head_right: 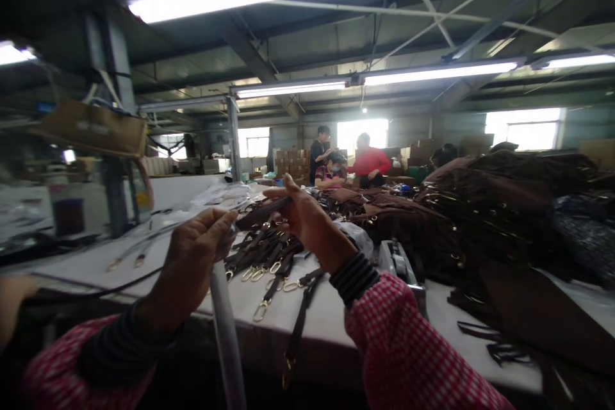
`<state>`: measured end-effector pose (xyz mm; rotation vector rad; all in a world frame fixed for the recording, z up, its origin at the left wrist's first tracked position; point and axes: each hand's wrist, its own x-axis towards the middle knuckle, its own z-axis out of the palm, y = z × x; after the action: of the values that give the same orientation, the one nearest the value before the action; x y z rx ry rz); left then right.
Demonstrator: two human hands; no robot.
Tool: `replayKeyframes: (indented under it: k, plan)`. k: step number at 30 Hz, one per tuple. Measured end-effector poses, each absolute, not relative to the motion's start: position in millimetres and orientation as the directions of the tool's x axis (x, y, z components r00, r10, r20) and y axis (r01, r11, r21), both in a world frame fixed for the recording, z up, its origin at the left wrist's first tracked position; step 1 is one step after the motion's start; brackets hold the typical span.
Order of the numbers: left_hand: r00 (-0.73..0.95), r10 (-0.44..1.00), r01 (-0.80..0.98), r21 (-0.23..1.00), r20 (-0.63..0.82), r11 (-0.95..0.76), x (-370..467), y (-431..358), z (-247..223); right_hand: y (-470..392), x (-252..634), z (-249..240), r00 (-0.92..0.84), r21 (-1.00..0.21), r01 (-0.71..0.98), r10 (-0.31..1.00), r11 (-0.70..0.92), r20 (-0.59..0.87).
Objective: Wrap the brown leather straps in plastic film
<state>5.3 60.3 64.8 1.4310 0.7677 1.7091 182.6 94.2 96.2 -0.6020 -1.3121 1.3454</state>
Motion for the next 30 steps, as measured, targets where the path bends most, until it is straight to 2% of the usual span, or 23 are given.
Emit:
replayKeyframes:
  k: [2, 7, 13, 17, 22, 26, 30]
  plan:
    - [-0.111, 0.866, -0.172, 0.849, 0.488, -0.500, -3, 56, 51, 101, 199, 92, -0.203, -0.924, -0.286, 0.926, 0.255, 0.319]
    - [-0.168, 0.897, -0.172, 0.884, 0.408, -0.435, -10, 46, 26, 110, 219, 101, -0.093, -0.887, -0.222, 0.896, 0.406, 0.434]
    - [-0.015, 0.918, -0.230, 0.892, 0.397, -0.390, 3, 41, 12, 96, 210, 145, -0.016, -0.812, -0.135, 0.818, 0.568, 0.575]
    - [0.053, 0.925, -0.293, 0.891, 0.377, -0.347, 12, 37, 37, 82, 196, 175, 0.052, -0.733, -0.037, 0.734, 0.679, 0.677]
    - [0.122, 0.901, -0.390, 0.855, 0.416, -0.342, 22, 36, 90, 66, 179, 200, -0.063, -0.725, 0.081, 0.730, 0.684, 0.681]
    - [0.145, 0.866, -0.491, 0.794, 0.479, -0.358, 31, 40, 121, 64, 167, 204, -0.158, -0.723, 0.038, 0.718, 0.690, 0.678]
    - [0.161, 0.837, -0.575, 0.739, 0.523, -0.351, 37, 43, 132, 68, 166, 199, -0.226, -0.708, 0.010, 0.691, 0.706, 0.686]
